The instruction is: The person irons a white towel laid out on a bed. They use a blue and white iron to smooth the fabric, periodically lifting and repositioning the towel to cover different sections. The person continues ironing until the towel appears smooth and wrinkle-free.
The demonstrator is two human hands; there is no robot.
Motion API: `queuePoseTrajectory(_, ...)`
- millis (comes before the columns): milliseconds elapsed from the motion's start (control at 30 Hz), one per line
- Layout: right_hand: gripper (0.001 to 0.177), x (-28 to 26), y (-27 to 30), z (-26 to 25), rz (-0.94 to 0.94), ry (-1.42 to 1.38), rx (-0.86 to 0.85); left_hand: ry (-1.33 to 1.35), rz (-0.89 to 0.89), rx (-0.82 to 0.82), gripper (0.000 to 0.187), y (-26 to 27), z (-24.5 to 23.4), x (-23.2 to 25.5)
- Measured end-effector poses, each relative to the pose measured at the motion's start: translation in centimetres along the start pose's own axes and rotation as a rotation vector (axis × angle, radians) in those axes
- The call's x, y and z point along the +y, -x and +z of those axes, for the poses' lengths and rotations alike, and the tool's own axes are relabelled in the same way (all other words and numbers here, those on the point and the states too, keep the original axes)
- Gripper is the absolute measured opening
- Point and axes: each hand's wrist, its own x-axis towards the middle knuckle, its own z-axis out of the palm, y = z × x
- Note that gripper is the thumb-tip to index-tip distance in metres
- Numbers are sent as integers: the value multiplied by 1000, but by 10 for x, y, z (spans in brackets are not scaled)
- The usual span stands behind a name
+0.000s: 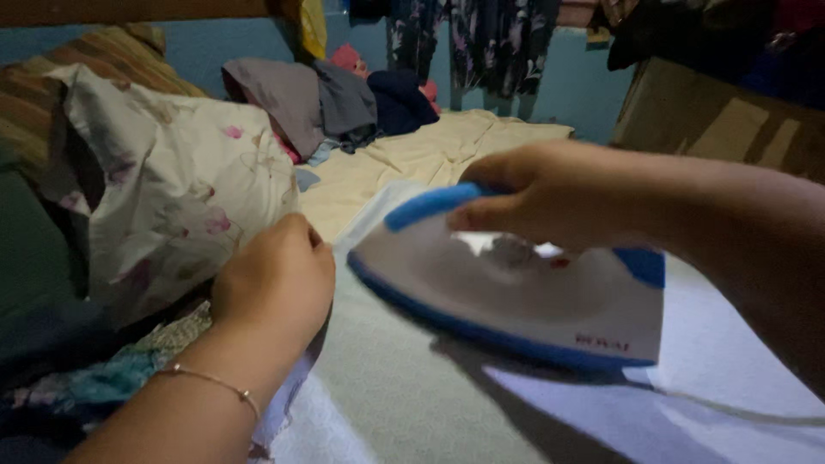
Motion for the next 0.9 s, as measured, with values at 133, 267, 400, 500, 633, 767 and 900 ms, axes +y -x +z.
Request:
queuePoseTrajectory(133, 49, 2, 3, 0, -32, 59, 1, 26, -57, -20, 28, -2, -1, -1)
queuePoseTrajectory(267, 49, 9, -25, 4, -108, 121, 73, 67, -137, -27, 28, -6, 2, 0)
queuePoseTrajectory(400, 49, 18, -69, -2, -34, 89, 193, 133, -164, -52, 27, -7, -3, -1)
queuePoseTrajectory(500, 49, 22, -94, -8, 21, 116, 218, 137, -217, -75, 26, -7, -3, -6)
queuePoseTrajectory(633, 50, 27, -101, -12, 15, 52, 176, 177, -245, -86, 27, -11, -2, -7)
queuePoseTrajectory(767, 51, 30, -75, -10, -130, -17, 86, 202, -246, -71, 25, -10, 0, -9)
queuePoseTrajectory(900, 52, 25, -61, -5, -254, 107, 136, 195, -262, -103, 26, -10, 1, -9)
